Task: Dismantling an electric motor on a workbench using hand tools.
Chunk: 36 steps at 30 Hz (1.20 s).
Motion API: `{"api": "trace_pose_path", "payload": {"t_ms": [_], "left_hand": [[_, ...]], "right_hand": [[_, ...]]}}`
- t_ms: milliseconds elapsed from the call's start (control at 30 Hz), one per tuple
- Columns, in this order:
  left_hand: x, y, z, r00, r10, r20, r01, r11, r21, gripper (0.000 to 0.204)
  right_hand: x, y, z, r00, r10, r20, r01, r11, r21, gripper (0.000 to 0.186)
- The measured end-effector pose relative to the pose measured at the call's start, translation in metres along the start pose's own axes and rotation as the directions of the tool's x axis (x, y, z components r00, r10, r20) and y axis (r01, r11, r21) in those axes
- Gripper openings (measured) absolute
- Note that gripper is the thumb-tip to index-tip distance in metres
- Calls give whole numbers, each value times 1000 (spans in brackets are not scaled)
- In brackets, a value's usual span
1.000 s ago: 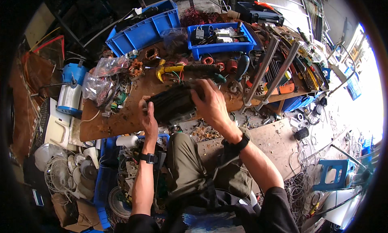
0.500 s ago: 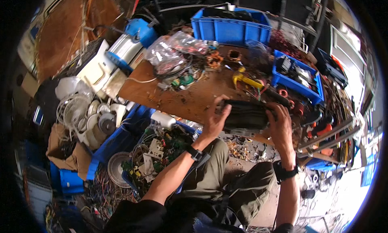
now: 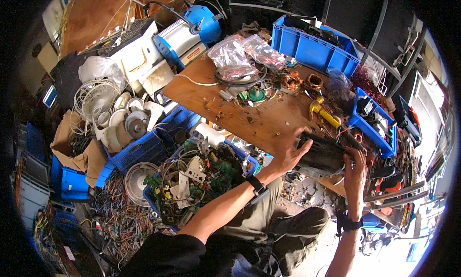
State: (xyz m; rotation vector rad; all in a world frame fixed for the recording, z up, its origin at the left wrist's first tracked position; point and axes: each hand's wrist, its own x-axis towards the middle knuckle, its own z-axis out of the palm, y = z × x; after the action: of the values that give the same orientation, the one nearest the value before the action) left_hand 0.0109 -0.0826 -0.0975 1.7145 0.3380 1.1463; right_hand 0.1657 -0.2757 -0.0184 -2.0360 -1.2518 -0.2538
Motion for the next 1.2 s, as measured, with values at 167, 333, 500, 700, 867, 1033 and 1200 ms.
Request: {"api": "trace_pose_path", "payload": {"t_ms": [167, 333, 500, 700, 867, 1033, 1200], "left_hand": [[1, -2, 3, 1000, 23, -19, -23, 999, -24, 40], [-2, -1, 1, 999, -32, 40, 34, 999, -42, 57], [-2, -7, -1, 995, -79, 52, 75, 994, 84, 61], [-1, -1, 1, 993, -89, 72, 91, 995, -26, 56], [-5, -8, 3, 999, -28, 35, 29, 999, -23, 54], [-5, -10, 5, 1000, -15, 16, 16, 999, -35, 52], [-5, -12, 4, 999, -35, 22, 34, 999, 33, 52]], "right_hand": [[4, -8, -11, 999, -34, 15, 36, 995, -93, 20], [11, -15, -13, 995, 76, 66, -72, 996, -61, 22], [32, -34, 15, 1000, 30, 9, -30, 1000, 1, 23], [59, -28, 45, 997, 79, 26, -79, 997, 14, 30], [61, -28, 49, 997, 77, 12, -77, 996, -36, 33], [64, -20, 51, 995, 94, 44, -91, 993, -81, 33], [71, -28, 44, 992, 47, 114, -39, 997, -68, 30]]}}
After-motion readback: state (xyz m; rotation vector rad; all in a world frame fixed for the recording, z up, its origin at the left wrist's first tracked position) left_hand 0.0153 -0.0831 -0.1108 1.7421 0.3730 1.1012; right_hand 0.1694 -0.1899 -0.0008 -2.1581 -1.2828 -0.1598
